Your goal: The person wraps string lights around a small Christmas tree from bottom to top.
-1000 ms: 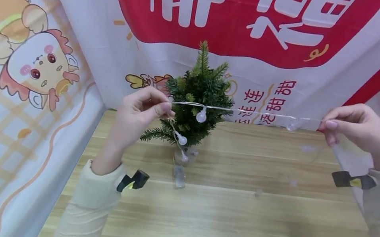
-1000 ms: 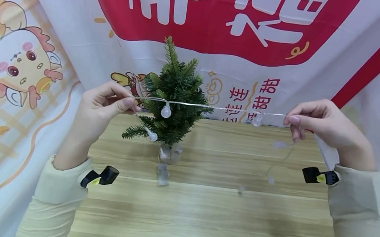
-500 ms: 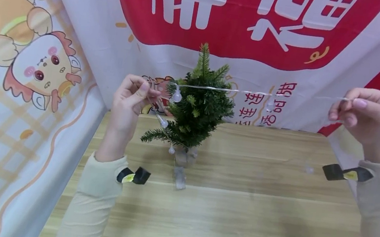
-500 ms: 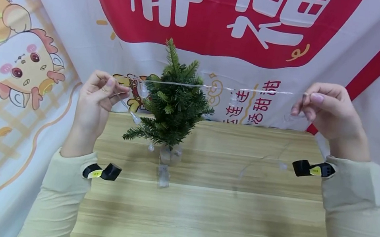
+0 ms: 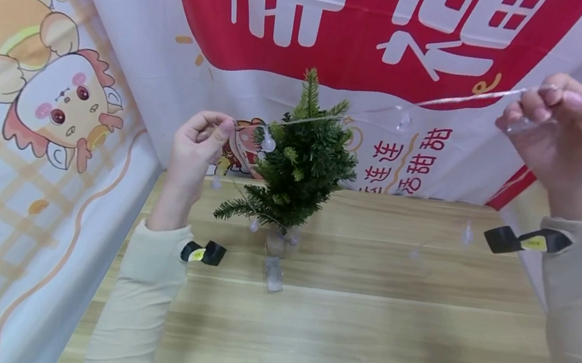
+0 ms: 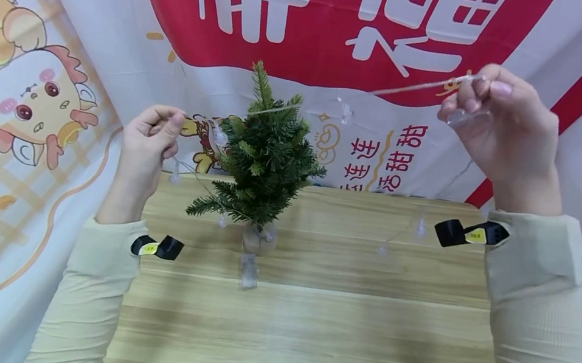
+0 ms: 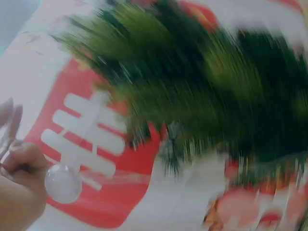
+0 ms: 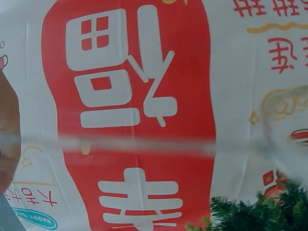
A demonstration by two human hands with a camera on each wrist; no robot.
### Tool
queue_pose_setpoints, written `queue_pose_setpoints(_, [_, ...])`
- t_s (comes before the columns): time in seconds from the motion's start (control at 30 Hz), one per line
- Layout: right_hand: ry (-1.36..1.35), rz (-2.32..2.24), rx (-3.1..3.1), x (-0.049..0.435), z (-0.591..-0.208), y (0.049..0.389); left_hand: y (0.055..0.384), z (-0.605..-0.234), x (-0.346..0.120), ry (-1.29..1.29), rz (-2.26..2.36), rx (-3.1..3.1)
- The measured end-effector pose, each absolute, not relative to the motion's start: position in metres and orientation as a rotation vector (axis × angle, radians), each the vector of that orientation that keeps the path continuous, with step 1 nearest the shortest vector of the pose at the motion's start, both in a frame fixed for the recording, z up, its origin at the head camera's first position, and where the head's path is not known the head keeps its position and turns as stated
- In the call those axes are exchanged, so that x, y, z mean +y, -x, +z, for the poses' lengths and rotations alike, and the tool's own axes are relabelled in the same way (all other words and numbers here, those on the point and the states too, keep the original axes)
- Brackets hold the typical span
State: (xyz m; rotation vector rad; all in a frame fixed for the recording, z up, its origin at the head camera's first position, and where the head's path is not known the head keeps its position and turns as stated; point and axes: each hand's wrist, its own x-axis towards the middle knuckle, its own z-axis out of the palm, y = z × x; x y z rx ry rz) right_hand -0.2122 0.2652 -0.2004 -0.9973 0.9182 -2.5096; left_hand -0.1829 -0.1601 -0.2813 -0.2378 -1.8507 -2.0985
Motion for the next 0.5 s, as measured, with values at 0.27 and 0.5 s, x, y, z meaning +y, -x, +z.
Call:
queue_pose_setpoints(0.27, [0.846, -2.714, 0.833, 0.258, -0.175, 0.223, 0.196, -0.291, -0.160, 0.145, -2.151, -1.715])
queue_pose_setpoints(0.5, [1.189, -2.333, 0.869, 0.233, -0.155, 0.236, 0.212, -0.299, -0.164, 0.110, -2.463, -1.257])
